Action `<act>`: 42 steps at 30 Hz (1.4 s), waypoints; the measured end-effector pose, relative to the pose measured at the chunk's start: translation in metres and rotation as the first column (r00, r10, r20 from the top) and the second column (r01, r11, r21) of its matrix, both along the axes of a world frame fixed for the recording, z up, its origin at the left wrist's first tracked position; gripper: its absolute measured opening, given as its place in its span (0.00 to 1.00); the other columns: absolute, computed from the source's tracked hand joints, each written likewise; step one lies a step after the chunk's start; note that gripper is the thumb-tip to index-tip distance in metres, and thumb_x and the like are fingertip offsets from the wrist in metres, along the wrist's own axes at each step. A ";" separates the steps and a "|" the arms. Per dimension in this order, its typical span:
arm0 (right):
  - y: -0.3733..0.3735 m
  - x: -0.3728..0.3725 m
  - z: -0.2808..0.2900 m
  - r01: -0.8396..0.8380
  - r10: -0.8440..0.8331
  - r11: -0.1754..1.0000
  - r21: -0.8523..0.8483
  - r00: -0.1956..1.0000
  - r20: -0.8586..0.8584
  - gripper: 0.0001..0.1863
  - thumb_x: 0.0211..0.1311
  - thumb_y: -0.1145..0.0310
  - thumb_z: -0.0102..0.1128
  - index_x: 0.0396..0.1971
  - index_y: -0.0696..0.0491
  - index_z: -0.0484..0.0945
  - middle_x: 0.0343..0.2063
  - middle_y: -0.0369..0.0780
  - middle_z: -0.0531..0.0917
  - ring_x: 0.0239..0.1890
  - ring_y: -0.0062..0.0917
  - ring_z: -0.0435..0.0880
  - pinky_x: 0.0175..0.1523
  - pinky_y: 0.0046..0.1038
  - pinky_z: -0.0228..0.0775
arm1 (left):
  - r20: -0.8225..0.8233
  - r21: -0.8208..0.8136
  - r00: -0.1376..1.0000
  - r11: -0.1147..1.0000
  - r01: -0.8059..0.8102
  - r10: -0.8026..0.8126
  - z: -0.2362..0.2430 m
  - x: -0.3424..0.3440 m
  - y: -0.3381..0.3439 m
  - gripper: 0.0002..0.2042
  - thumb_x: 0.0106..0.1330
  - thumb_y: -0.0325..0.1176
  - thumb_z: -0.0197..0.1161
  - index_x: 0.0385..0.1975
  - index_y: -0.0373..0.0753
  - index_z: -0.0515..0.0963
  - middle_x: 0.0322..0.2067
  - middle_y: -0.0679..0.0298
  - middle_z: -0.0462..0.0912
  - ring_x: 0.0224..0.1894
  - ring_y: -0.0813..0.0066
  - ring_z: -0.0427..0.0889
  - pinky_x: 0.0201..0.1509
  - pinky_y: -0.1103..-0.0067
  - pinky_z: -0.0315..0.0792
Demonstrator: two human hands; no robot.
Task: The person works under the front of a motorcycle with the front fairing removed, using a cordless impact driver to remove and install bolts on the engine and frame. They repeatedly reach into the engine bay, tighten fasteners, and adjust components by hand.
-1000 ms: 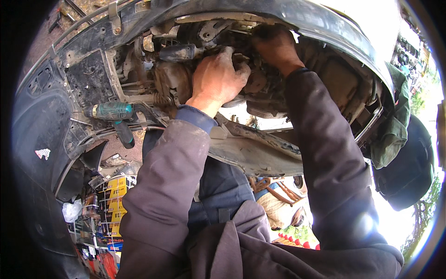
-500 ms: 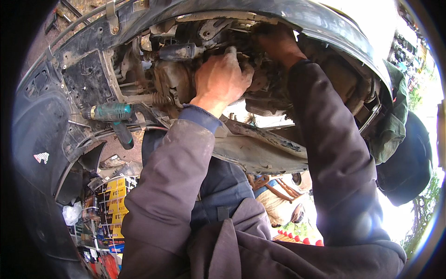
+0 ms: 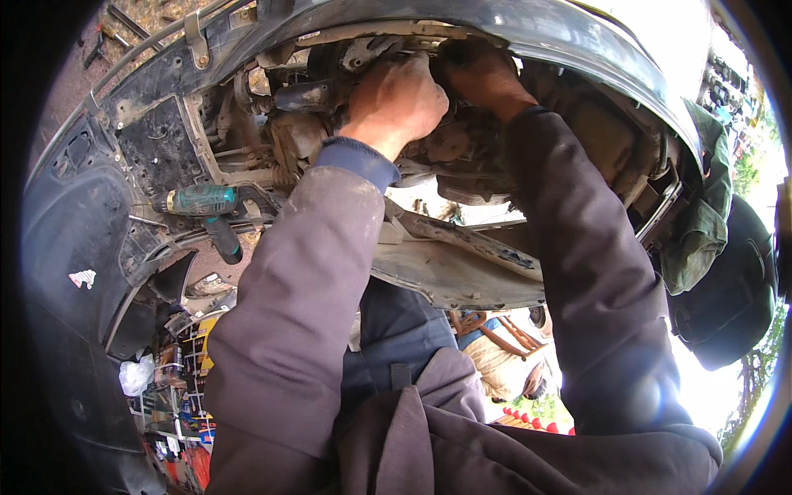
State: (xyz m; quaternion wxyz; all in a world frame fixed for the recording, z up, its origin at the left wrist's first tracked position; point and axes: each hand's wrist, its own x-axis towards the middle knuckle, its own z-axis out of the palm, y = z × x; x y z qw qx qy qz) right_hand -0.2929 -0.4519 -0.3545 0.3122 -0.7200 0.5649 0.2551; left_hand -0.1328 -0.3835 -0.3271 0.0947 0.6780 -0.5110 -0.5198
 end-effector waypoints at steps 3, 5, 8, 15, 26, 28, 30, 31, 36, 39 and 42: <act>0.008 0.001 -0.006 -0.072 0.064 0.988 -0.135 0.996 -0.063 0.21 0.62 0.49 0.54 0.45 0.46 0.84 0.47 0.45 0.84 0.50 0.45 0.82 0.56 0.40 0.73 | 0.029 0.107 0.999 0.994 0.035 -0.038 0.003 -0.008 0.006 0.20 0.61 0.40 0.54 0.49 0.37 0.79 0.47 0.49 0.83 0.50 0.48 0.82 0.54 0.61 0.76; 0.011 -0.003 -0.012 -0.076 0.063 0.979 -0.188 0.995 -0.076 0.21 0.61 0.48 0.54 0.45 0.45 0.84 0.47 0.45 0.84 0.50 0.45 0.81 0.56 0.40 0.73 | 0.042 0.080 0.999 0.996 0.028 -0.031 0.002 -0.010 0.009 0.19 0.61 0.41 0.55 0.48 0.38 0.79 0.47 0.49 0.83 0.50 0.48 0.82 0.52 0.61 0.77; 0.007 -0.010 -0.026 -0.051 0.042 0.986 -0.156 0.997 -0.059 0.22 0.60 0.48 0.54 0.47 0.45 0.83 0.47 0.44 0.84 0.51 0.44 0.82 0.56 0.39 0.73 | 0.038 0.025 0.999 1.000 -0.016 0.015 0.000 -0.012 0.012 0.18 0.61 0.41 0.55 0.46 0.39 0.80 0.47 0.49 0.83 0.49 0.47 0.82 0.51 0.60 0.77; 0.001 -0.016 -0.035 0.089 -0.092 0.987 -0.135 0.996 -0.013 0.24 0.59 0.48 0.56 0.49 0.46 0.83 0.48 0.43 0.85 0.51 0.39 0.83 0.57 0.35 0.72 | -0.050 0.139 0.999 0.990 -0.002 0.009 0.004 -0.006 0.007 0.26 0.62 0.41 0.56 0.59 0.33 0.74 0.55 0.44 0.78 0.59 0.48 0.77 0.65 0.65 0.69; -0.011 -0.012 -0.021 0.090 -0.092 0.996 0.017 0.988 0.125 0.25 0.55 0.49 0.64 0.48 0.49 0.84 0.48 0.41 0.86 0.51 0.34 0.84 0.58 0.33 0.72 | 0.002 0.104 0.999 0.994 -0.037 0.037 0.005 -0.007 0.008 0.24 0.61 0.42 0.57 0.56 0.35 0.77 0.53 0.47 0.80 0.57 0.49 0.78 0.62 0.65 0.71; -0.011 -0.012 -0.012 -0.034 0.030 0.999 0.023 0.988 0.154 0.25 0.55 0.49 0.66 0.48 0.50 0.84 0.47 0.40 0.86 0.50 0.33 0.84 0.58 0.32 0.72 | 0.009 0.137 1.000 0.990 -0.018 0.017 0.005 -0.007 0.009 0.24 0.61 0.42 0.57 0.55 0.35 0.78 0.53 0.47 0.80 0.57 0.49 0.78 0.62 0.65 0.71; -0.010 -0.009 -0.006 0.000 0.001 1.000 -0.004 0.971 0.238 0.25 0.55 0.51 0.67 0.48 0.51 0.83 0.46 0.40 0.86 0.49 0.32 0.85 0.57 0.32 0.73 | 0.013 0.139 0.999 0.990 -0.031 0.029 0.007 -0.006 0.011 0.24 0.61 0.42 0.57 0.54 0.35 0.78 0.52 0.46 0.80 0.56 0.49 0.79 0.62 0.65 0.72; -0.009 -0.010 -0.003 0.019 -0.014 1.000 -0.018 0.964 0.265 0.25 0.54 0.52 0.68 0.48 0.51 0.84 0.45 0.40 0.87 0.49 0.32 0.85 0.57 0.32 0.73 | 0.018 0.135 0.999 0.990 -0.041 0.039 0.007 -0.007 0.012 0.23 0.61 0.41 0.57 0.54 0.35 0.78 0.51 0.46 0.81 0.55 0.49 0.79 0.61 0.65 0.72; -0.002 -0.014 -0.006 -0.128 0.147 0.986 -0.103 0.965 0.218 0.26 0.51 0.53 0.72 0.48 0.51 0.83 0.44 0.43 0.86 0.48 0.33 0.85 0.56 0.33 0.73 | 0.038 -0.084 0.980 0.978 -0.190 0.194 0.016 -0.014 0.032 0.18 0.63 0.36 0.58 0.49 0.32 0.79 0.44 0.42 0.83 0.48 0.47 0.83 0.55 0.64 0.76; 0.004 -0.015 -0.009 -0.065 0.101 0.982 -0.177 0.975 0.200 0.27 0.50 0.53 0.73 0.49 0.51 0.83 0.45 0.45 0.86 0.49 0.37 0.85 0.56 0.36 0.75 | -0.075 -0.269 0.928 0.889 -0.370 0.364 0.024 -0.012 0.052 0.16 0.59 0.33 0.60 0.45 0.34 0.78 0.36 0.45 0.84 0.38 0.44 0.83 0.42 0.59 0.78; 0.007 -0.011 -0.006 -0.026 0.150 0.923 -0.385 0.943 0.296 0.29 0.48 0.54 0.75 0.51 0.51 0.81 0.46 0.46 0.85 0.50 0.42 0.83 0.56 0.38 0.75 | -0.138 -0.275 0.908 0.865 -0.419 0.395 0.038 -0.004 0.078 0.15 0.60 0.26 0.59 0.47 0.29 0.78 0.42 0.43 0.84 0.46 0.48 0.84 0.51 0.68 0.77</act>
